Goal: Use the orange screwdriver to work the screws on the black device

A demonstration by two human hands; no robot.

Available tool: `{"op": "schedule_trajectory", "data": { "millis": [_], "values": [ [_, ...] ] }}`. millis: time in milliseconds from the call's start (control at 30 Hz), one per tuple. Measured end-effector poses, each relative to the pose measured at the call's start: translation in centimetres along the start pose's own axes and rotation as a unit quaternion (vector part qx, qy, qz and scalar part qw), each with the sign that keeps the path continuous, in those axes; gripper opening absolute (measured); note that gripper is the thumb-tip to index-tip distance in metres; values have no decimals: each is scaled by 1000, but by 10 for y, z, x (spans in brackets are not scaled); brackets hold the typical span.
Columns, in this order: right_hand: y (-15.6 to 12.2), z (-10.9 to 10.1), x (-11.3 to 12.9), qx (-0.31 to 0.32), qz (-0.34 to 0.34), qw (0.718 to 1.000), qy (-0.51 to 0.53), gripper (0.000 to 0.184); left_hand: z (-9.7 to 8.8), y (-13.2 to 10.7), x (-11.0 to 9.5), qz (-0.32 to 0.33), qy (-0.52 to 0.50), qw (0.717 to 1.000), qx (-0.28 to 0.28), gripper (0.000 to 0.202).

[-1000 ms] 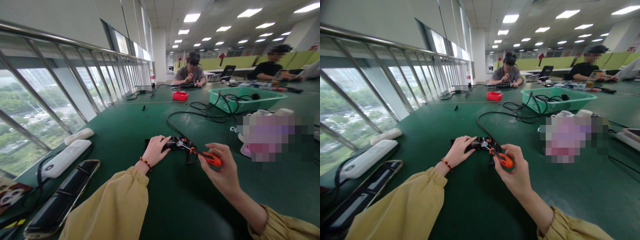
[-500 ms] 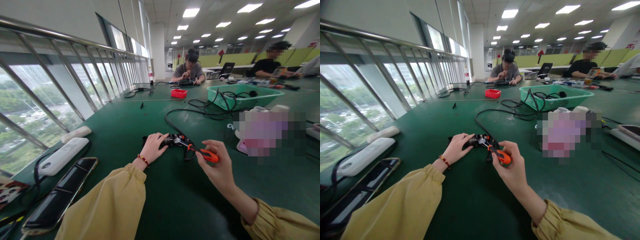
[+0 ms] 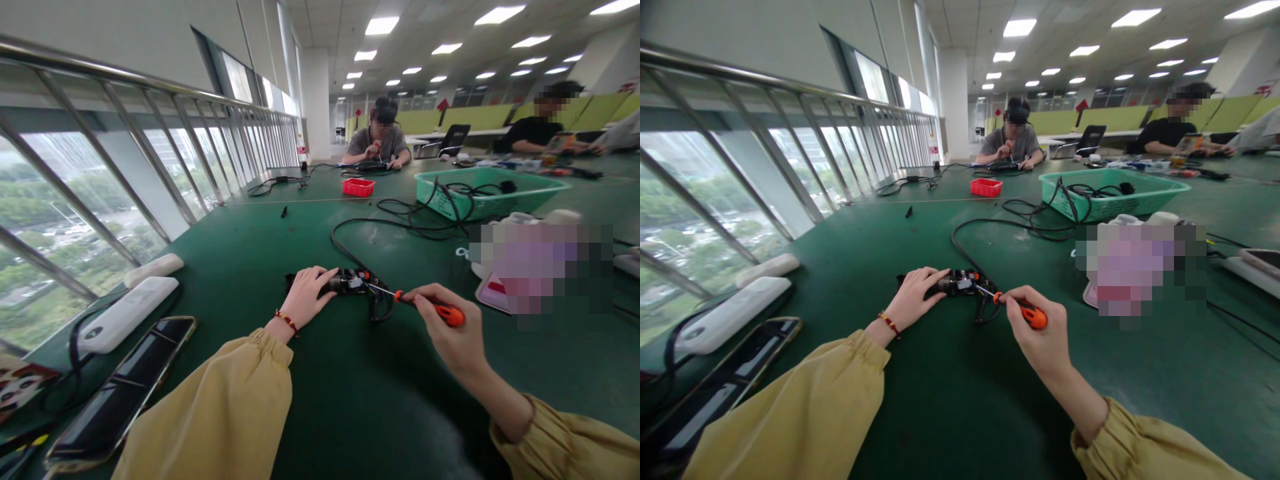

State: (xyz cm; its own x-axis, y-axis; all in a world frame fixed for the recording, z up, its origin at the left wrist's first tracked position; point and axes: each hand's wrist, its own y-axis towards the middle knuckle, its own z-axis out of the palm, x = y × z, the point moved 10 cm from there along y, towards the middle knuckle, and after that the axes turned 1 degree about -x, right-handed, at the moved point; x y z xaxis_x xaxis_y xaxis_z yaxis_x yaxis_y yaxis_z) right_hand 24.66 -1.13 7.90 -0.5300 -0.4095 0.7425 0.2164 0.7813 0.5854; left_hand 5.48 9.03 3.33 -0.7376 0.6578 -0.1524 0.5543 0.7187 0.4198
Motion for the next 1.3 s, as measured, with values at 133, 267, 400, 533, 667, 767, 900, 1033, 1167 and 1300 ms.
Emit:
{"op": "schedule_trajectory", "data": {
  "millis": [133,267,400,533,667,767,900,1033,1167,1300],
  "values": [
    [1,0,-4,2,12,1000,11,17,-2,1,-1,0,-3,1000,0,44],
    [1,2,-2,8,11,1000,4,16,-3,1,-2,-2,-2,1000,3,45],
    [2,4,0,14,8,1000,1,18,-2,1,-2,1,0,1000,4,45],
    [1,8,-3,30,19,999,3,18,-2,0,-1,7,-3,1000,-3,44],
    [1,7,-12,18,53,998,33,14,-5,0,-3,18,-9,1000,-15,44],
    [2,-3,-9,-38,36,998,34,18,-8,0,-5,22,-19,999,-21,44],
    [1,-14,2,-101,-21,995,1,31,-9,0,-6,19,-39,999,-24,43],
    [0,-5,-4,-45,13,999,-7,14,-10,-1,-7,23,-47,998,-26,42],
    [-2,-3,-3,-21,17,1000,11,16,-14,-1,-9,30,-54,998,-35,39],
    [-2,-12,9,-66,-51,996,-3,15,-16,-2,-12,40,-54,997,-39,39]
  ]
}}
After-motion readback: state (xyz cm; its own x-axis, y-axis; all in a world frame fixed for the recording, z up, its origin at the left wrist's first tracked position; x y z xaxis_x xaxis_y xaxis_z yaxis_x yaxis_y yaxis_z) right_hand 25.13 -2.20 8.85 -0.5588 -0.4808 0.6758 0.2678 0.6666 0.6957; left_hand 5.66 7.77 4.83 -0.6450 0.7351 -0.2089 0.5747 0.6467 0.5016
